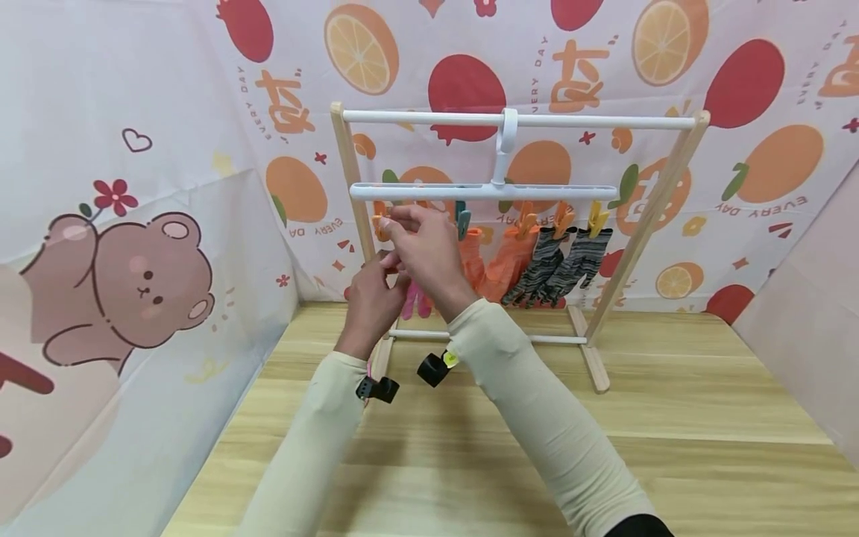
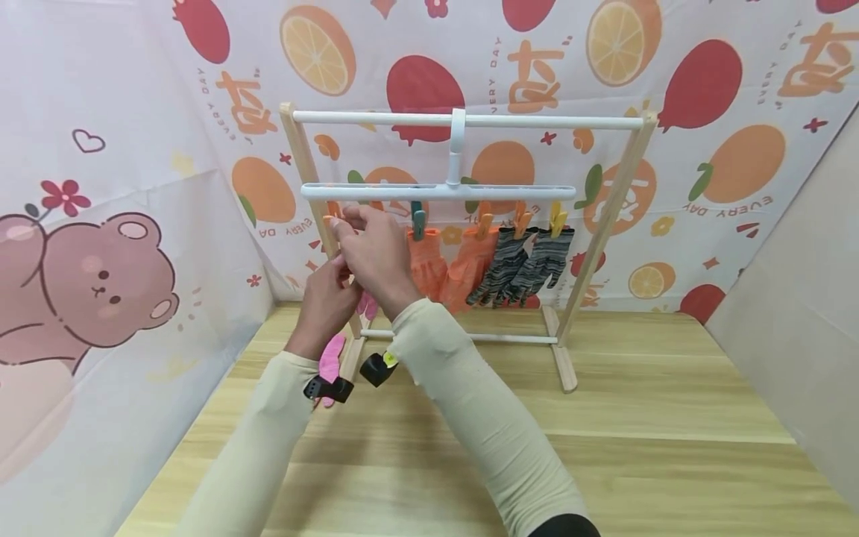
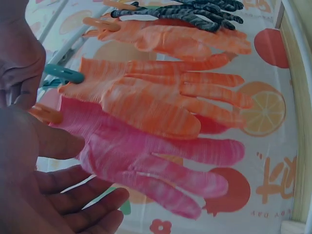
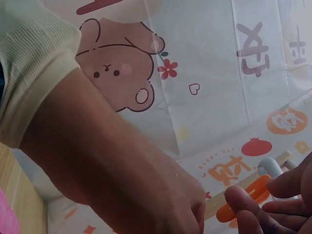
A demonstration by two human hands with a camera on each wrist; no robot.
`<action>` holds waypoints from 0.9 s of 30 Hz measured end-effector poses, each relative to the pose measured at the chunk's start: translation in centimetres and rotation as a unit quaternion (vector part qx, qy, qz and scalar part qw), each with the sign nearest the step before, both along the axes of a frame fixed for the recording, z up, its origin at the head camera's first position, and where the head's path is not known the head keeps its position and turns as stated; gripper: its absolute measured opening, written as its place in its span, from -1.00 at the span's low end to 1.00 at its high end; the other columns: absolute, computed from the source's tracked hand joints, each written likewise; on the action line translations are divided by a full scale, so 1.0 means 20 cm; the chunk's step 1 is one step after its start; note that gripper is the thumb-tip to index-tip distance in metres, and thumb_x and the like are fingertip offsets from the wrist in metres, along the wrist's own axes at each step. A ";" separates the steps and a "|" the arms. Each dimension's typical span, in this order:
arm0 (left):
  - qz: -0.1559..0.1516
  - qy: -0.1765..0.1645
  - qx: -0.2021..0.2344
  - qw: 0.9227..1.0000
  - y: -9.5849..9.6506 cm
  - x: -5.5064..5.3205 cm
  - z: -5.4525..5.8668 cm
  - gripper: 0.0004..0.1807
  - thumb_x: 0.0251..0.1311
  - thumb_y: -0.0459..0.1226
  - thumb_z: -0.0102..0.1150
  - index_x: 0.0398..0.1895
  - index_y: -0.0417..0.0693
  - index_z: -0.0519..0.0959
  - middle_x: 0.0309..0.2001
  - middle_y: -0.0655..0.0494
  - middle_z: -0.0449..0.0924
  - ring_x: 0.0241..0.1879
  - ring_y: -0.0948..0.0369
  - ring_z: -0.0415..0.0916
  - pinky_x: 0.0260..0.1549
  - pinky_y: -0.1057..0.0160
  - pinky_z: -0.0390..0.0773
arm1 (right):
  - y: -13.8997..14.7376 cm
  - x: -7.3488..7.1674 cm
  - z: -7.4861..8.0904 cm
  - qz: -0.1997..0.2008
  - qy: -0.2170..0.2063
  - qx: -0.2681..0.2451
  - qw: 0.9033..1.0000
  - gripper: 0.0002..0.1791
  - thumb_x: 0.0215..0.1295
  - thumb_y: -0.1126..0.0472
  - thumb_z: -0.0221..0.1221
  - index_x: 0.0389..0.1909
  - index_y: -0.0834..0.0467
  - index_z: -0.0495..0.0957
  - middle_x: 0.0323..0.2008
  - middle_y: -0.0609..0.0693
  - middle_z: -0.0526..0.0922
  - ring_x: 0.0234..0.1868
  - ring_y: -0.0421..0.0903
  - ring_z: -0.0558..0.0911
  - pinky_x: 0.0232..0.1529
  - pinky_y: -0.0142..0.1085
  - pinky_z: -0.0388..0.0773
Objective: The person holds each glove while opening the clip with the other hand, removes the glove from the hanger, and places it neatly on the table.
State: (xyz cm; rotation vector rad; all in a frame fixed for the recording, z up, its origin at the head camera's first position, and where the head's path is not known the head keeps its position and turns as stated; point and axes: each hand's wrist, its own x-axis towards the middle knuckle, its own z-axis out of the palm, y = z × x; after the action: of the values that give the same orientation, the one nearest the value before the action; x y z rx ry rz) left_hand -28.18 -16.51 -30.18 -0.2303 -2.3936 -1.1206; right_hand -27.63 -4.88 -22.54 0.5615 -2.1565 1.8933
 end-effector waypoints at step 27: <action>-0.007 0.017 0.075 0.997 0.07 -0.04 0.01 -0.81 0.43 -0.28 0.16 -0.04 -0.20 0.60 -0.28 -0.05 0.63 -0.31 0.10 0.56 -0.34 0.18 0.52 | 0.18 -0.02 -0.06 -0.130 0.090 0.046 0.986 -0.59 0.44 0.15 0.25 0.24 0.18 0.59 0.02 0.03 0.71 -0.40 -0.13 0.63 -0.44 -0.37 0.54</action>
State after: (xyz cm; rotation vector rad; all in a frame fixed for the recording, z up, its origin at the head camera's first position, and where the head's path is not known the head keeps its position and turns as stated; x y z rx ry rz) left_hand -29.06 -15.20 -30.06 -0.2132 -2.2692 -1.2862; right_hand -27.95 -1.30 -23.76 0.4250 -2.0924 1.5541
